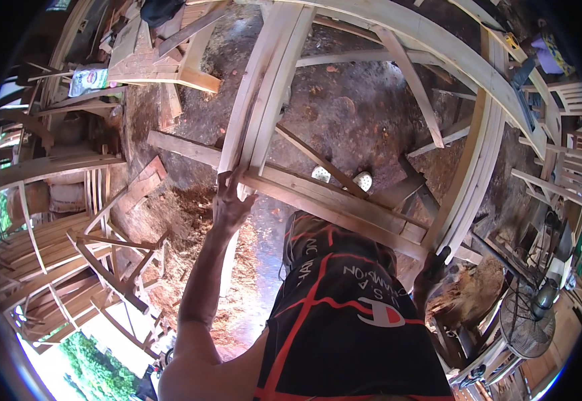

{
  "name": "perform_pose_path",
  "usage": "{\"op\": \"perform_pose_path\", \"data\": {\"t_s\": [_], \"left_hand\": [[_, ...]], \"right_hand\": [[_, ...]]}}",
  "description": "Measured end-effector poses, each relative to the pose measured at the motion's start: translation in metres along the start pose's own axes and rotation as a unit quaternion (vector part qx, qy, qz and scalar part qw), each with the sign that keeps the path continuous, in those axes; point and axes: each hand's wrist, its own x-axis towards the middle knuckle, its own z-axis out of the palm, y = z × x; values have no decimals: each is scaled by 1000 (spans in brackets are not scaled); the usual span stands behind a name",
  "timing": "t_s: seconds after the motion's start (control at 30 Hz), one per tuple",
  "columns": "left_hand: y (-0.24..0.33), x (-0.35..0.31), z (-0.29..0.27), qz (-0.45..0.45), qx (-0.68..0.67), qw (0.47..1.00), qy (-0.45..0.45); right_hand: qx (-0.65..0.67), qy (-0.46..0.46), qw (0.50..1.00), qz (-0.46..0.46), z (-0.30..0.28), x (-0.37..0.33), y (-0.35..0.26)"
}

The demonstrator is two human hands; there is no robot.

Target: The person positions wooden pieces against a wooden frame, talks with a coworker, and hammers the wooden pieces onto the structure using a hammer.

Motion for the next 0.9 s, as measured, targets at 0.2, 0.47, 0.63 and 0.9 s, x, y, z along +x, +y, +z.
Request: {"op": "perform_pose_path", "data": {"t_s": [0.2, 0.47, 0.63, 0.9], "left_hand": [[17, -14, 9, -12, 28, 995, 97], [-6, -30, 8, -12, 88, 994, 64], [-32, -27, 7, -36, -94, 995, 19], [-48, -23, -1, -95, -49, 994, -8]], "right_hand": [[-44, -92, 991, 84, -14, -5, 10], [34, -83, 990, 106, -15, -4, 1], [80, -86, 966, 232, -15, 1, -21], [140, -54, 975, 166, -17, 4, -35]]}}
